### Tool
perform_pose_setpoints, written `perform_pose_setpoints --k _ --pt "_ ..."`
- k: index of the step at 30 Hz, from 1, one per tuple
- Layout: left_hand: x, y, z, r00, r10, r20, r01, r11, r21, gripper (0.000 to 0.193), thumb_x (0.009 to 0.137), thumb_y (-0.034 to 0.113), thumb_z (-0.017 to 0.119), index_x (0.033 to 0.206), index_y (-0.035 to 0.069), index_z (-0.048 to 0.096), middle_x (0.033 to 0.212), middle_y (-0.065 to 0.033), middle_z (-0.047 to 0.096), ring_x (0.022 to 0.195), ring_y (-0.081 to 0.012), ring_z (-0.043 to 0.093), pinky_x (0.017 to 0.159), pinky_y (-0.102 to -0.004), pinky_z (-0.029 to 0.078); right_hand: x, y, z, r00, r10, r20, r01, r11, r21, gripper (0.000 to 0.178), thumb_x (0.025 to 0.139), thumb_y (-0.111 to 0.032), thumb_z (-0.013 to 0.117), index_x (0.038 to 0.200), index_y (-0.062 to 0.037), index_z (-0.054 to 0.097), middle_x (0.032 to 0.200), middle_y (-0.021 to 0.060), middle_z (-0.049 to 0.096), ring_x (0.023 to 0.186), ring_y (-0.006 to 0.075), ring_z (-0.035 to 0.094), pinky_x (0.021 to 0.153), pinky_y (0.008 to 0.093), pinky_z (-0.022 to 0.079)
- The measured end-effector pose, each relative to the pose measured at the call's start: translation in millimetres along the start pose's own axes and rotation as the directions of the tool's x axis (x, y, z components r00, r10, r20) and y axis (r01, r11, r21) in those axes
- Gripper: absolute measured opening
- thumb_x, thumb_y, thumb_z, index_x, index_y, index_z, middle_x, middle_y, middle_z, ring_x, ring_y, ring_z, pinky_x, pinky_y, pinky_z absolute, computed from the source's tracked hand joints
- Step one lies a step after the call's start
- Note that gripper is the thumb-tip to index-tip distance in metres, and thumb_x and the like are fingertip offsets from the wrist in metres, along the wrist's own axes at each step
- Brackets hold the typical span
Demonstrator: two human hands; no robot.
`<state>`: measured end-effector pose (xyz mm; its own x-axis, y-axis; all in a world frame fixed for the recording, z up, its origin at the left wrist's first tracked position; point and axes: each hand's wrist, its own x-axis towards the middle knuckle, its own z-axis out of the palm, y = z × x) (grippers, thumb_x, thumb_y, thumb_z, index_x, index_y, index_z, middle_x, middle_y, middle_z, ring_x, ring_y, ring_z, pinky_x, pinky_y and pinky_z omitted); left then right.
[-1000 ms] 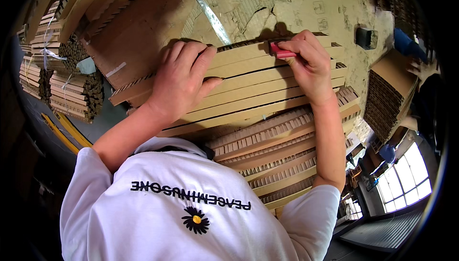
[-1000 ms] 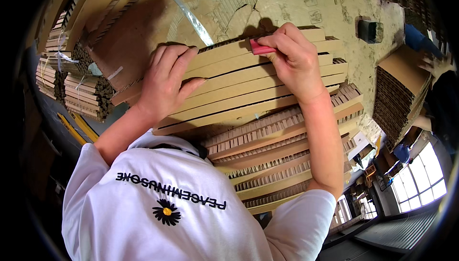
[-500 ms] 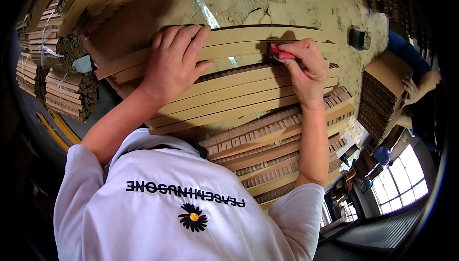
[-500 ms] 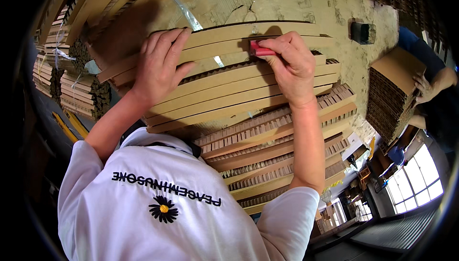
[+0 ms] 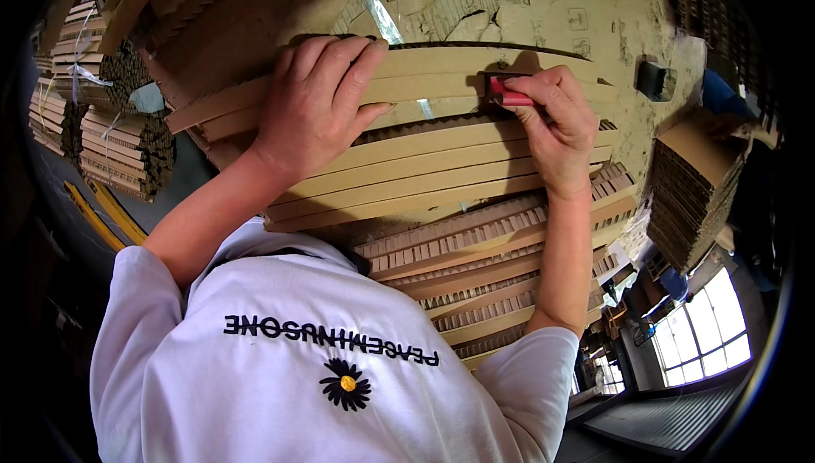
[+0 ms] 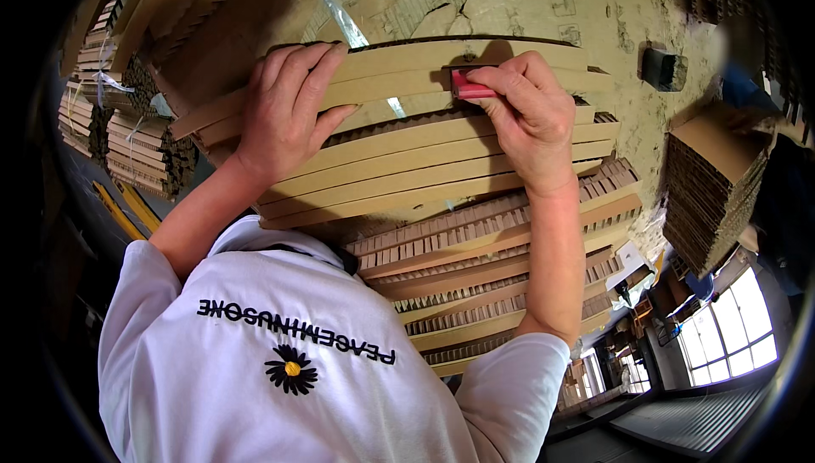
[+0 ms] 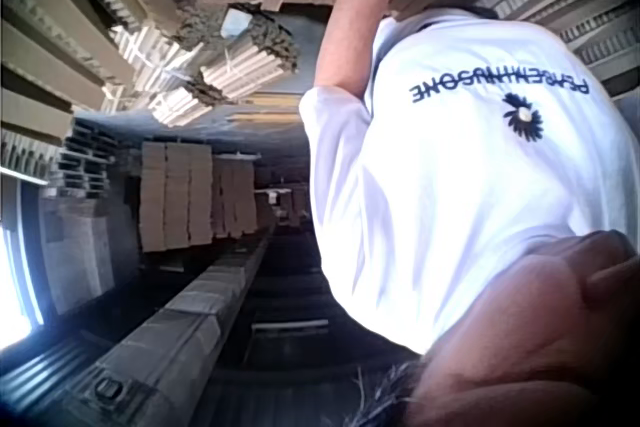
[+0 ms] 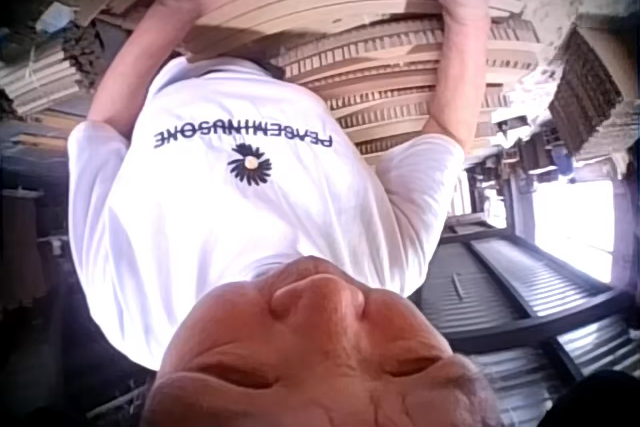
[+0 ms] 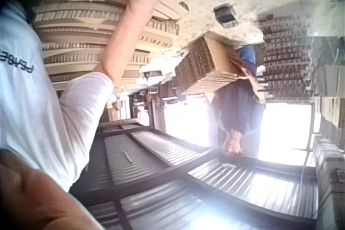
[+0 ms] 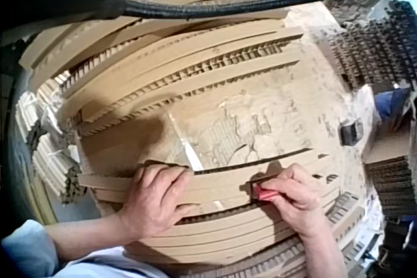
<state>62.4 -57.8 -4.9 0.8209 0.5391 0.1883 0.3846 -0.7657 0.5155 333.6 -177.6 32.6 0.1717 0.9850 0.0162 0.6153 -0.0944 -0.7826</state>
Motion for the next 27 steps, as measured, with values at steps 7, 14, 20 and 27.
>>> perform_pose_setpoints --k 7,14,20,27 --pt "1.5 0.1 -4.7 0.998 -0.015 0.060 0.018 0.999 -0.042 0.070 0.071 0.013 0.083 0.135 -0.001 0.057 0.125 -0.0154 0.058 0.108 -0.0352 0.056 0.093 -0.0455 0.048 7.0 4.6 -0.6 0.993 -0.116 0.006 0.117 0.991 -0.069 0.026 0.073 0.004 0.081 0.097 -0.0047 0.075 0.079 0.0066 0.059 0.069 0.0190 0.060 0.057 0.0292 0.046" --pt "3.4 2.2 -5.1 0.992 -0.067 0.110 0.071 0.997 -0.039 0.068 0.074 0.011 0.082 0.135 -0.001 0.057 0.126 -0.0166 0.058 0.111 -0.0359 0.056 0.096 -0.0461 0.046 5.2 14.8 0.8 0.994 -0.108 0.008 0.108 0.993 -0.037 0.026 0.071 0.000 0.081 0.094 -0.0098 0.075 0.080 0.0058 0.061 0.066 0.0207 0.060 0.055 0.0301 0.046" --pt "4.0 4.6 -6.9 0.977 -0.113 0.182 0.117 0.993 -0.009 0.070 0.076 0.012 0.081 0.139 -0.001 0.053 0.129 -0.0166 0.057 0.115 -0.0365 0.055 0.101 -0.0464 0.043 5.9 16.4 0.8 0.994 -0.107 0.015 0.108 0.990 -0.090 0.027 0.068 0.003 0.077 0.089 -0.0124 0.074 0.078 0.0042 0.059 0.064 0.0232 0.060 0.053 0.0335 0.046" --pt "-2.2 0.1 -3.5 0.983 -0.066 0.168 0.060 0.997 0.043 0.079 0.071 0.014 0.083 0.142 0.001 0.050 0.133 -0.0165 0.057 0.116 -0.0361 0.055 0.100 -0.0473 0.042 6.6 13.3 -2.6 0.997 -0.072 0.038 0.075 0.992 -0.100 0.027 0.068 0.005 0.073 0.088 -0.0131 0.074 0.076 0.0037 0.057 0.065 0.0235 0.060 0.052 0.0345 0.046"
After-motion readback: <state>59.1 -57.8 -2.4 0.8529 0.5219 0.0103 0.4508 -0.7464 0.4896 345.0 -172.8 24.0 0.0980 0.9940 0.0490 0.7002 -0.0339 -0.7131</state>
